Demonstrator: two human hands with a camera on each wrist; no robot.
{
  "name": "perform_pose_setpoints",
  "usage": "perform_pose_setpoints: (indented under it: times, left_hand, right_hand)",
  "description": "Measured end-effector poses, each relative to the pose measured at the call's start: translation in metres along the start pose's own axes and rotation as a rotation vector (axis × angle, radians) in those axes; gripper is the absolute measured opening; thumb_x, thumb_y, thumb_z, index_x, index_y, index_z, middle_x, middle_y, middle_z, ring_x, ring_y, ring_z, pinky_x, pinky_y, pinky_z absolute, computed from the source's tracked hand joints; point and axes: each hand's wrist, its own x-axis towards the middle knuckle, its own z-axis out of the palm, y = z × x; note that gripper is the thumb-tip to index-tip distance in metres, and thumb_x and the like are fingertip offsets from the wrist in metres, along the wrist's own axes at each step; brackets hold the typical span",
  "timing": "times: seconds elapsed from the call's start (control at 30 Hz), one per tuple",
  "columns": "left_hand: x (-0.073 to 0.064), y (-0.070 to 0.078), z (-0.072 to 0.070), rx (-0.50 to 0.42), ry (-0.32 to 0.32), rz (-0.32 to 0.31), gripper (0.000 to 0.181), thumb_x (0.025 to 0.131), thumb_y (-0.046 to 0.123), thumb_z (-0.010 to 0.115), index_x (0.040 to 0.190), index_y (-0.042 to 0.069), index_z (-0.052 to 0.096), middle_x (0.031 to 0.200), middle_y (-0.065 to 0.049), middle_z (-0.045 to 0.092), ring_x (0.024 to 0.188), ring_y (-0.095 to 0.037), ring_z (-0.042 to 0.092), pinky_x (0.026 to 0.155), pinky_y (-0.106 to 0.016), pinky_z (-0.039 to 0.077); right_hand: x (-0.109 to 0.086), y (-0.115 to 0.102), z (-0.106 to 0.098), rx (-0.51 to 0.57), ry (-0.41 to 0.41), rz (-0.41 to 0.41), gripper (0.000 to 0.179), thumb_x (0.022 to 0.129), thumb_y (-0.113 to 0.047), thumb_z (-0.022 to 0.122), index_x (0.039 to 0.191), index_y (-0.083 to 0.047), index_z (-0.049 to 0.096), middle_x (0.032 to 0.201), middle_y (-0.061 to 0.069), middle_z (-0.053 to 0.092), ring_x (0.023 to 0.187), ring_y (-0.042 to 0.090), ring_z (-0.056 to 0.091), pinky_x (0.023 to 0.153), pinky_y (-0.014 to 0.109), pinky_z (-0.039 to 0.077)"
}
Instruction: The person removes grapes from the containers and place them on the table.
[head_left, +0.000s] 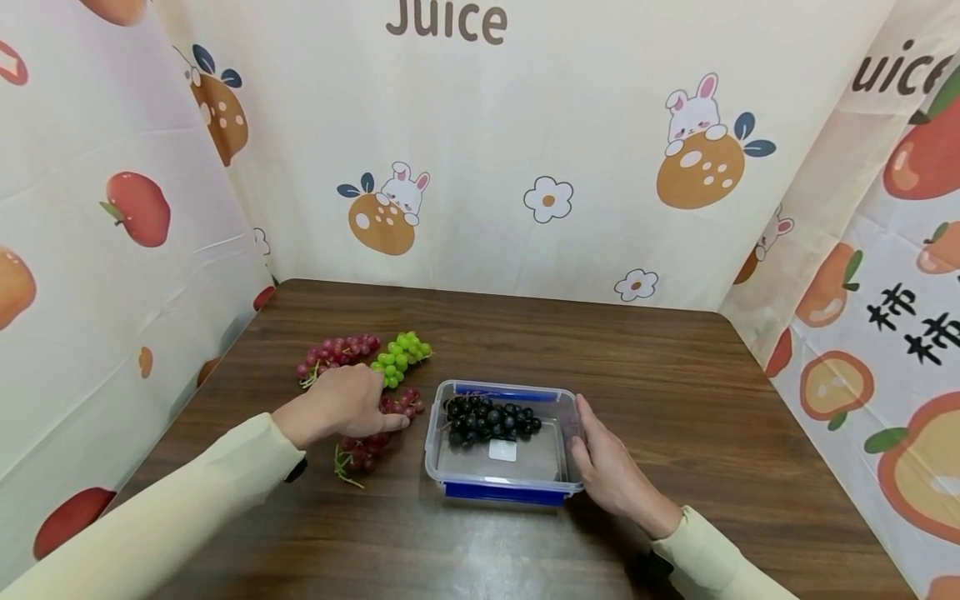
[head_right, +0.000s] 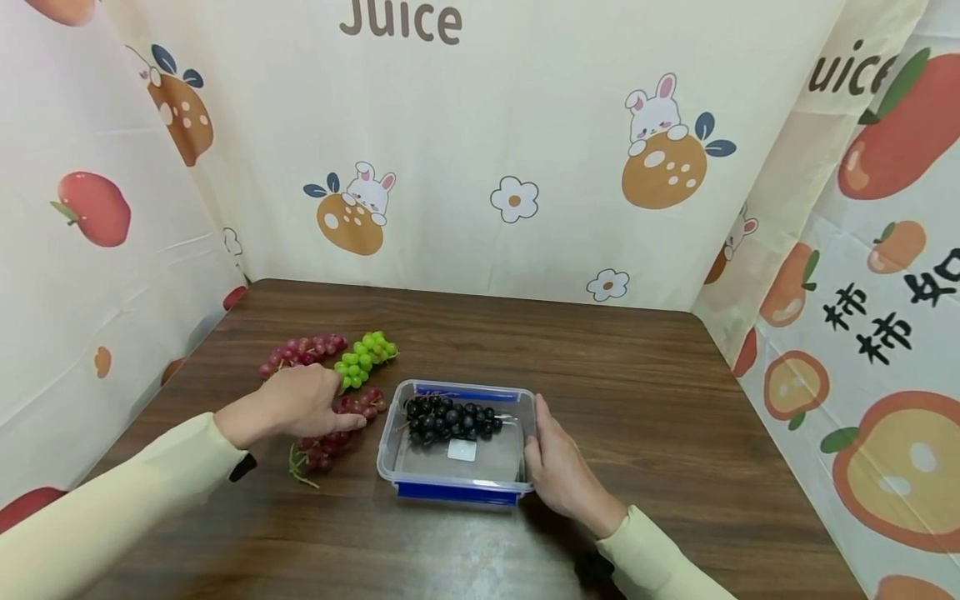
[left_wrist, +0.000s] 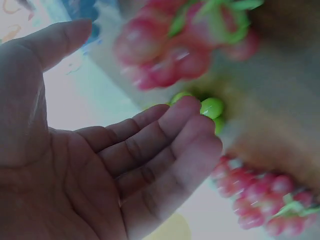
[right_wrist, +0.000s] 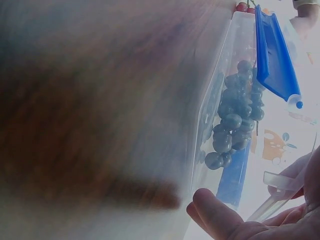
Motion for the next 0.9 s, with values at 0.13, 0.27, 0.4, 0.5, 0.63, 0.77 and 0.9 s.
perform_pose_setpoints:
  times: [0.13, 0.27, 0.4, 0.5, 0.63, 0.77, 0.9]
  left_hand:
    - [-0.002, 0.006, -0.014, 0.007, 0.062, 0.04, 0.062, 0.088, 0.069, 0.066, 0.09, 0.007, 0.063, 0.067, -0.003, 0.053, 0.056, -0.017, 0.052, 0.049, -0.033, 0.046]
    - [-0.002, 0.014, -0.022, 0.0, 0.151, 0.104, 0.059, 0.089, 0.063, 0.069, 0.1, 0.005, 0.065, 0.068, -0.001, 0.054, 0.058, -0.017, 0.052, 0.052, -0.034, 0.046]
    - [-0.001, 0.023, -0.023, -0.006, 0.222, 0.156, 0.054, 0.09, 0.055, 0.072, 0.106, 0.004, 0.066, 0.073, 0.0, 0.058, 0.06, -0.015, 0.053, 0.052, -0.034, 0.048]
    - [0.001, 0.028, -0.021, -0.008, 0.263, 0.186, 0.053, 0.09, 0.053, 0.073, 0.11, 0.004, 0.066, 0.082, -0.003, 0.065, 0.065, -0.015, 0.058, 0.055, -0.036, 0.052]
    - [0.003, 0.034, -0.019, 0.0, 0.33, 0.23, 0.057, 0.089, 0.052, 0.075, 0.117, 0.003, 0.067, 0.092, -0.006, 0.07, 0.072, -0.018, 0.065, 0.057, -0.038, 0.055]
    - [0.005, 0.041, -0.018, -0.009, 0.363, 0.278, 0.051, 0.088, 0.05, 0.077, 0.111, 0.006, 0.066, 0.088, -0.004, 0.068, 0.07, -0.017, 0.063, 0.056, -0.037, 0.053]
    - [0.008, 0.05, -0.017, -0.004, 0.366, 0.318, 0.051, 0.088, 0.05, 0.076, 0.112, 0.006, 0.066, 0.098, -0.007, 0.071, 0.079, -0.019, 0.066, 0.063, -0.038, 0.056]
  right_hand:
    - [0.0, 0.0, 0.0, 0.011, -0.006, 0.0, 0.063, 0.103, 0.0, 0.048, 0.158, 0.011, 0.019, 0.16, 0.029, 0.029, 0.144, 0.037, 0.037, 0.111, 0.051, 0.034]
    - [0.0, 0.0, 0.001, 0.014, -0.007, 0.002, 0.063, 0.104, 0.0, 0.048, 0.158, 0.01, 0.019, 0.161, 0.028, 0.029, 0.143, 0.037, 0.037, 0.111, 0.052, 0.035]
    - [0.001, 0.0, 0.001, 0.01, 0.004, -0.013, 0.063, 0.103, 0.001, 0.049, 0.158, 0.011, 0.02, 0.16, 0.03, 0.03, 0.143, 0.037, 0.038, 0.111, 0.053, 0.036]
    - [0.001, -0.001, 0.001, 0.004, 0.012, -0.024, 0.062, 0.102, 0.002, 0.049, 0.157, 0.012, 0.02, 0.159, 0.03, 0.03, 0.143, 0.038, 0.038, 0.111, 0.054, 0.036]
    - [0.0, -0.001, 0.001, -0.003, 0.013, -0.017, 0.062, 0.103, 0.001, 0.049, 0.157, 0.012, 0.021, 0.159, 0.03, 0.03, 0.142, 0.038, 0.039, 0.111, 0.053, 0.036]
    - [0.0, 0.0, 0.001, -0.001, 0.005, -0.003, 0.063, 0.102, 0.0, 0.049, 0.157, 0.012, 0.02, 0.16, 0.03, 0.03, 0.143, 0.039, 0.038, 0.111, 0.052, 0.035]
    - [0.0, 0.001, 0.001, -0.005, 0.0, 0.004, 0.064, 0.102, -0.001, 0.05, 0.157, 0.011, 0.02, 0.16, 0.03, 0.03, 0.143, 0.039, 0.038, 0.112, 0.052, 0.034]
